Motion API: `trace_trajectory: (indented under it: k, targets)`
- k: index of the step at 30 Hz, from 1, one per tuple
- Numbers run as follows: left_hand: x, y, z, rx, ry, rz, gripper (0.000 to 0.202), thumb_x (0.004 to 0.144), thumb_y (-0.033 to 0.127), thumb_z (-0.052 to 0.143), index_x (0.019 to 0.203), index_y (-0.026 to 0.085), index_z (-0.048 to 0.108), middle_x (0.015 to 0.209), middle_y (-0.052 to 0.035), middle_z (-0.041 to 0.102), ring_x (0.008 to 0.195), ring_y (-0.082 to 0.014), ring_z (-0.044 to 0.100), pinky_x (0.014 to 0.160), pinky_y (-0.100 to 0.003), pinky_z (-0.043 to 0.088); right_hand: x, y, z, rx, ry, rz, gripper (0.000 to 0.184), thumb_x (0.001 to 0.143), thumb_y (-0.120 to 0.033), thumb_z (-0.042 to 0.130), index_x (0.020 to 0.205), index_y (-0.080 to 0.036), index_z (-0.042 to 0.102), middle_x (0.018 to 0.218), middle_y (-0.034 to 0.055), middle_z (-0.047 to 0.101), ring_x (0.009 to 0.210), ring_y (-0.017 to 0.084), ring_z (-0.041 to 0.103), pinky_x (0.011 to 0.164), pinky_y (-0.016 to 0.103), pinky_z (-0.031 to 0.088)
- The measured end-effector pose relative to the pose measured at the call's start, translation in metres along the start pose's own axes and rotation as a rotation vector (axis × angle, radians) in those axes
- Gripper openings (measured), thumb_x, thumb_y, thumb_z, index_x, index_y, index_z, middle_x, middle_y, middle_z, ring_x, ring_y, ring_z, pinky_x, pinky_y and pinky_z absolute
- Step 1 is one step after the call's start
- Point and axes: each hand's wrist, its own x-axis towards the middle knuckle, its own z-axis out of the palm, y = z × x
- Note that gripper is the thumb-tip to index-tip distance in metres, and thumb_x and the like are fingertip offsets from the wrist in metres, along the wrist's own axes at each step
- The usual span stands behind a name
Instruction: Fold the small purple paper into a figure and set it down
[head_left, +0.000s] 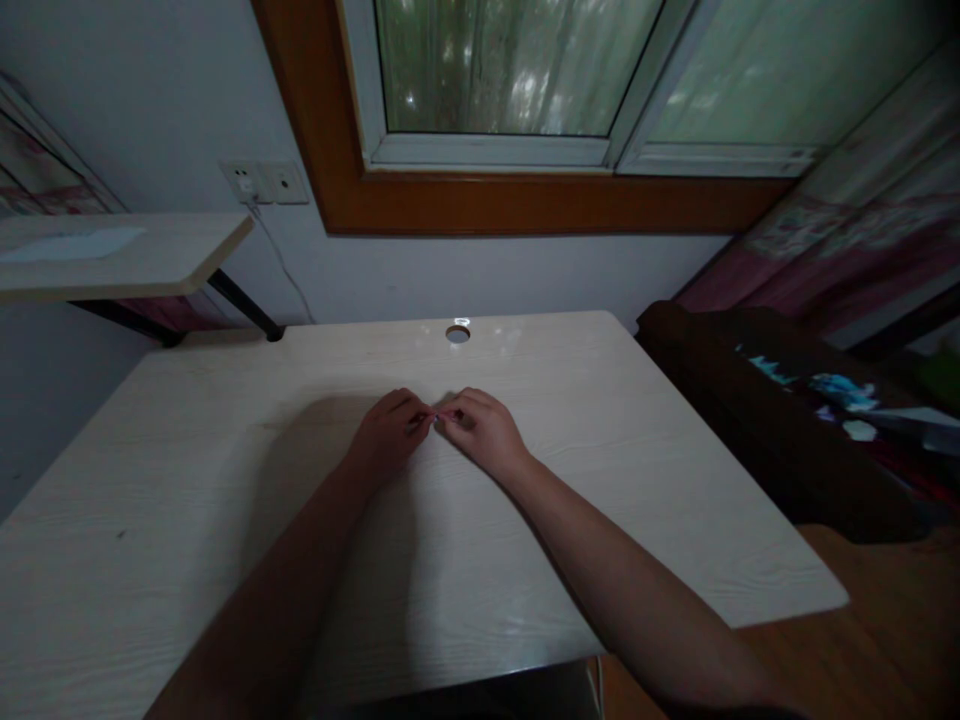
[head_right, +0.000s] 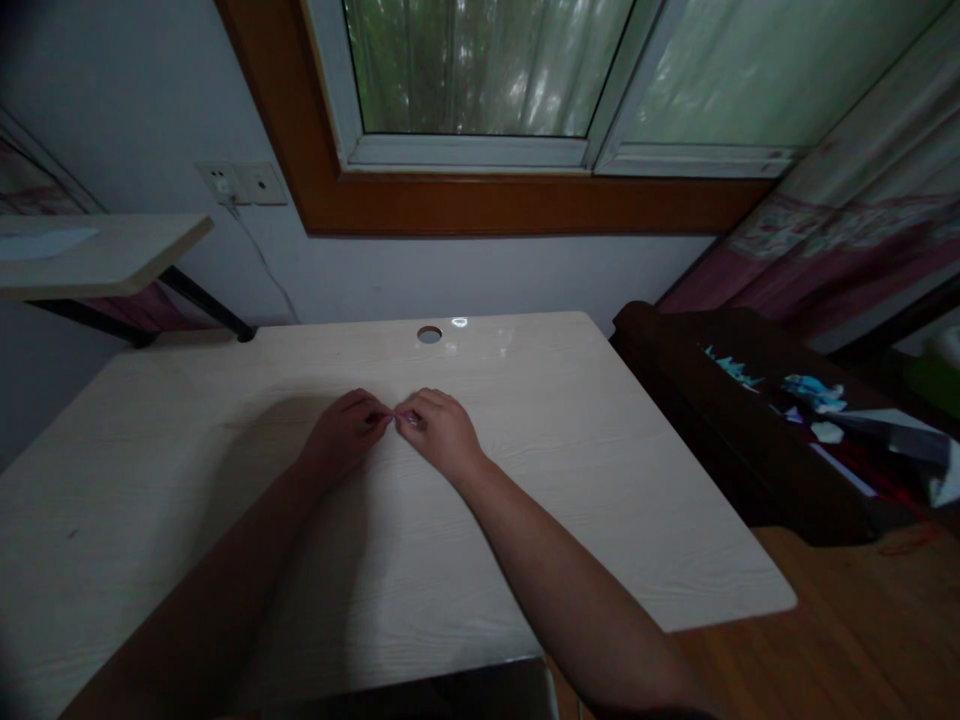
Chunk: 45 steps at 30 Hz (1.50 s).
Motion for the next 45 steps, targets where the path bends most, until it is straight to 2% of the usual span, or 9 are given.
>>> trace_trajectory:
  k: [9, 14, 22, 38, 45]
  targets:
    - [-0.001, 0.000, 0.001, 0.108, -0.029, 0.118, 0.006, 0.092, 0.016, 0.058, 0.091, 0.017, 0.064, 0.088, -0.0059, 0.063, 0.085, -0.0187, 0.058, 0.082, -0.033, 0.051, 0.001, 0.000, -0.005, -0.126, -0.037, -0.096, 0.006, 0.090, -0.020, 0.063, 0.092, -0.020, 0.069, 0.089, 0.0056, 0.067, 0.086, 0.019, 0.059, 0.080, 0.031, 0.046]
    - [0.001, 0.003, -0.001, 0.140, -0.058, 0.135, 0.008, 0.093, 0.016, 0.056, 0.090, 0.016, 0.064, 0.088, -0.0067, 0.063, 0.084, -0.0192, 0.057, 0.082, -0.034, 0.051, 0.001, -0.002, -0.006, -0.228, -0.091, -0.081, 0.005, 0.089, -0.020, 0.063, 0.087, -0.019, 0.067, 0.086, 0.0057, 0.065, 0.083, 0.019, 0.058, 0.078, 0.031, 0.046]
    - [0.002, 0.005, -0.001, 0.169, -0.040, 0.164, 0.009, 0.092, 0.015, 0.055, 0.090, 0.017, 0.064, 0.088, -0.0068, 0.063, 0.084, -0.0192, 0.057, 0.081, -0.034, 0.051, 0.003, -0.007, -0.005, -0.326, -0.123, -0.061, 0.008, 0.091, -0.022, 0.060, 0.086, -0.018, 0.065, 0.086, 0.0071, 0.064, 0.083, 0.020, 0.057, 0.077, 0.032, 0.045]
    - [0.000, 0.003, -0.001, 0.151, -0.045, 0.154, 0.010, 0.094, 0.018, 0.055, 0.092, 0.018, 0.065, 0.088, -0.0068, 0.064, 0.084, -0.0192, 0.058, 0.083, -0.035, 0.051, 0.006, -0.003, -0.012, -0.306, -0.193, -0.168, 0.018, 0.098, -0.025, 0.052, 0.090, -0.016, 0.066, 0.088, 0.0092, 0.064, 0.086, 0.021, 0.055, 0.079, 0.034, 0.044]
    - [0.001, 0.003, -0.001, 0.164, -0.045, 0.153, 0.009, 0.093, 0.017, 0.056, 0.091, 0.017, 0.064, 0.088, -0.0064, 0.064, 0.084, -0.0196, 0.058, 0.083, -0.036, 0.051, 0.004, -0.004, -0.010, -0.336, -0.162, -0.113, 0.015, 0.096, -0.026, 0.057, 0.090, -0.017, 0.068, 0.087, 0.0085, 0.065, 0.085, 0.021, 0.057, 0.078, 0.033, 0.045]
